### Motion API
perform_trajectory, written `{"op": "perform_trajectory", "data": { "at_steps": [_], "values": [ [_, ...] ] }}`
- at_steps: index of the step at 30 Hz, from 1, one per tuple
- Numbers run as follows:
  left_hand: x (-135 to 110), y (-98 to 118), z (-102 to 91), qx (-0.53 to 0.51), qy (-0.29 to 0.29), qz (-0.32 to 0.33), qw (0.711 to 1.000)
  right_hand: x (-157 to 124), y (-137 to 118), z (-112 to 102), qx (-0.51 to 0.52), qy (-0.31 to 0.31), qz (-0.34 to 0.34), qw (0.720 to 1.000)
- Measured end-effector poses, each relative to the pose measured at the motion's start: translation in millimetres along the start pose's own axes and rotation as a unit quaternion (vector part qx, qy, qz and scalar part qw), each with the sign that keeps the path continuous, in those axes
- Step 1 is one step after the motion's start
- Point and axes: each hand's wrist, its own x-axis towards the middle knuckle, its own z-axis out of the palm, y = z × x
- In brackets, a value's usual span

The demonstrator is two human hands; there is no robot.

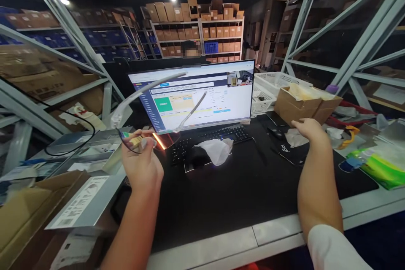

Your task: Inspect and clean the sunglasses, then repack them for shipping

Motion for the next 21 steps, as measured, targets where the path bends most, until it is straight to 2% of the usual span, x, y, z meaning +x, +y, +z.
{"op": "perform_trajectory", "data": {
  "at_steps": [3,4,6,8,10,14,16,18,21],
  "values": [
    [-9,1,6.6,-0.035,-0.033,-0.057,0.997,-12,-51,30,-0.050,-0.001,0.054,0.997],
    [-13,2,8.6,-0.046,-0.054,-0.083,0.994,-20,-75,42,-0.051,-0.032,0.049,0.997],
    [-23,2,12.5,-0.064,-0.089,-0.133,0.985,-40,-124,64,0.036,-0.162,0.002,0.986],
    [-33,2,16.4,-0.069,-0.116,-0.181,0.974,-63,-166,82,0.128,-0.297,-0.045,0.945],
    [-42,2,19.7,-0.058,-0.151,-0.225,0.961,-82,-192,95,0.145,-0.321,-0.098,0.931],
    [-51,3,20.7,-0.036,-0.216,-0.268,0.938,-96,-204,111,0.105,-0.240,-0.188,0.946],
    [-51,3,18.1,-0.014,-0.248,-0.276,0.928,-96,-202,113,0.048,-0.258,-0.215,0.941],
    [-51,2,14.8,0.023,-0.279,-0.284,0.917,-93,-200,111,0.011,-0.305,-0.217,0.927],
    [-48,3,10.6,0.049,-0.273,-0.283,0.918,-84,-192,101,0.071,-0.360,-0.172,0.914]
  ]
}}
